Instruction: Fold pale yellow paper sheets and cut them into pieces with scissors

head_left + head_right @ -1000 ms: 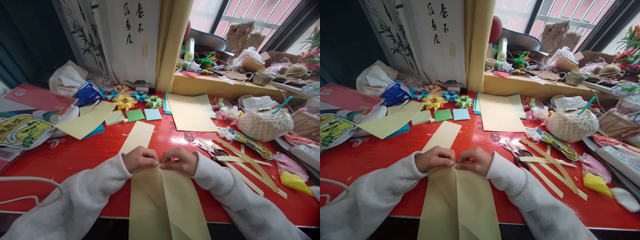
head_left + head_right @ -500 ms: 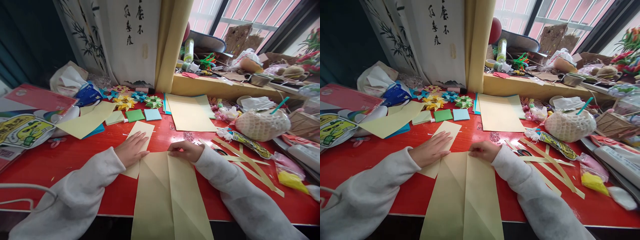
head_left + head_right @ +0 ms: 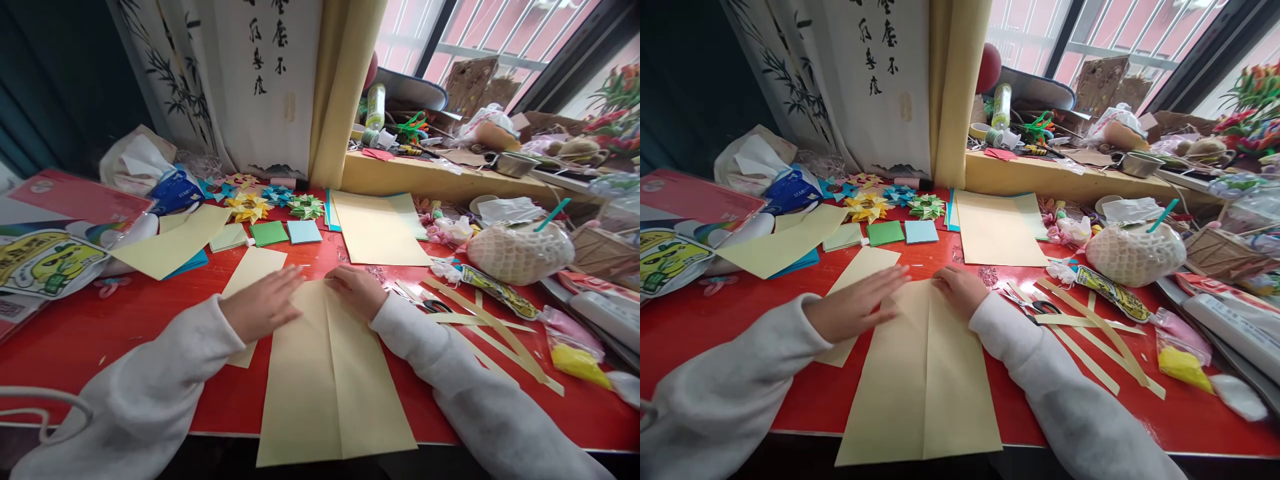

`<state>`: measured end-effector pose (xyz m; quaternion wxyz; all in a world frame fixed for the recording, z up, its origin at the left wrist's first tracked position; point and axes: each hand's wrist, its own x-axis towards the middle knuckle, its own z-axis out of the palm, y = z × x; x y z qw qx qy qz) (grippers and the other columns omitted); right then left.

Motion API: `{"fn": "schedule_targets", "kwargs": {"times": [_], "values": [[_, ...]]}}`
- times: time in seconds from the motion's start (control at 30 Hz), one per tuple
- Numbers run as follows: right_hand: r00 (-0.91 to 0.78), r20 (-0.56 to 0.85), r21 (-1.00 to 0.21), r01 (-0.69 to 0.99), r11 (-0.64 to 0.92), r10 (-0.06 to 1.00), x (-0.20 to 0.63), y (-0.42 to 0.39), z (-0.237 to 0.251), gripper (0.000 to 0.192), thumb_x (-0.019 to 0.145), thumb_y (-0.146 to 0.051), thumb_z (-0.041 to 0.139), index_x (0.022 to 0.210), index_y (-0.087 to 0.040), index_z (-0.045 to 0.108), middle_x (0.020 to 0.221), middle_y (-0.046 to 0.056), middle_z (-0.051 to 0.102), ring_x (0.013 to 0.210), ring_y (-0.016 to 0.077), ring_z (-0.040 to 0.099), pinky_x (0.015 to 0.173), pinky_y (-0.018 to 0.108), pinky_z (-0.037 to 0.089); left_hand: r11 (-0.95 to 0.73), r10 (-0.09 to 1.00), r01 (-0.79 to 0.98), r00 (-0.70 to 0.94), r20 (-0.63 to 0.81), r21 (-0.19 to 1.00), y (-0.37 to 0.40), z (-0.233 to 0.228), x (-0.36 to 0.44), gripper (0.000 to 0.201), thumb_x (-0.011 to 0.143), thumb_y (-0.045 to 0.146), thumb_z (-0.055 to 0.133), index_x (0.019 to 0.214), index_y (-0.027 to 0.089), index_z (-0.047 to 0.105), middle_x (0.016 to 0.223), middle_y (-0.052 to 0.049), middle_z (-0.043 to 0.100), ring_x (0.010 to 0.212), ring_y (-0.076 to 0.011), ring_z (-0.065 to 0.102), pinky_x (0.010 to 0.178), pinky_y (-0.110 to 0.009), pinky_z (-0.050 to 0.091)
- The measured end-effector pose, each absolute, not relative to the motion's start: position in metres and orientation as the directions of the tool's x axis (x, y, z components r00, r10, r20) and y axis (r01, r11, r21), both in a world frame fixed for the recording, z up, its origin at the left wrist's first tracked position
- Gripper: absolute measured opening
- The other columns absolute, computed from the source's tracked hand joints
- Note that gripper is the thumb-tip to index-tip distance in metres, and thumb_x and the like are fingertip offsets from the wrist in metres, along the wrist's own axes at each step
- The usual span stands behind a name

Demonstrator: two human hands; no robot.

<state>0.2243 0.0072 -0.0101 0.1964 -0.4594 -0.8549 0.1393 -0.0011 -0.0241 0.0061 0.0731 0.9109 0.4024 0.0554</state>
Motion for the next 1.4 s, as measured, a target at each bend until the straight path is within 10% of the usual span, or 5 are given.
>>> {"fn": "schedule_targets", "kwargs": {"times": [0.17,0.37,1.4], "values": [[-0.514,0.347,-0.289,0.737,0.611,0.784,0.229,0.007,-0.006,0.038,0.083,-0.032,0.04,0.113,-0.01,0.046,0.109,0.014,0.053,0.101,0.0215,0.049,0.086,0.035,0.04,-0.713,0.664,0.661,0.744,-0.076,0.235,-0.03,-0.011,0.017,0.068,0.08,0.055,0.022,0.132,0.011,0.019,0.139,-0.01,0.015,0.127,-0.0205,0.011,0.103,-0.036,0.01],[-0.677,0.102,-0.157,0.713,0.683,0.729,0.233,-0.011,-0.022,0.062,0.084,-0.047,0.027,0.127,-0.002,0.029,0.132,0.017,0.029,0.123,0.0249,0.025,0.1,0.041,0.026,-0.696,0.691,0.695,0.717,-0.093,0.18,-0.019,-0.016,0.011,0.078,0.076,0.063,0.02,0.133,0.01,0.013,0.14,-0.011,0.01,0.128,-0.0206,0.008,0.104,-0.036,0.007],[-0.591,0.083,-0.099,0.796,0.597,0.802,0.228,-0.019,-0.035,0.058,0.087,-0.043,0.019,0.13,-0.005,0.024,0.137,0.01,0.018,0.127,0.0191,0.012,0.102,0.038,0.022,-0.581,0.81,0.811,0.568,0.148,0.067,-0.045,-0.031,0.034,0.075,0.078,0.059,0.022,0.13,0.004,0.024,0.137,-0.015,0.02,0.126,-0.0247,0.015,0.103,-0.04,0.019]]}}
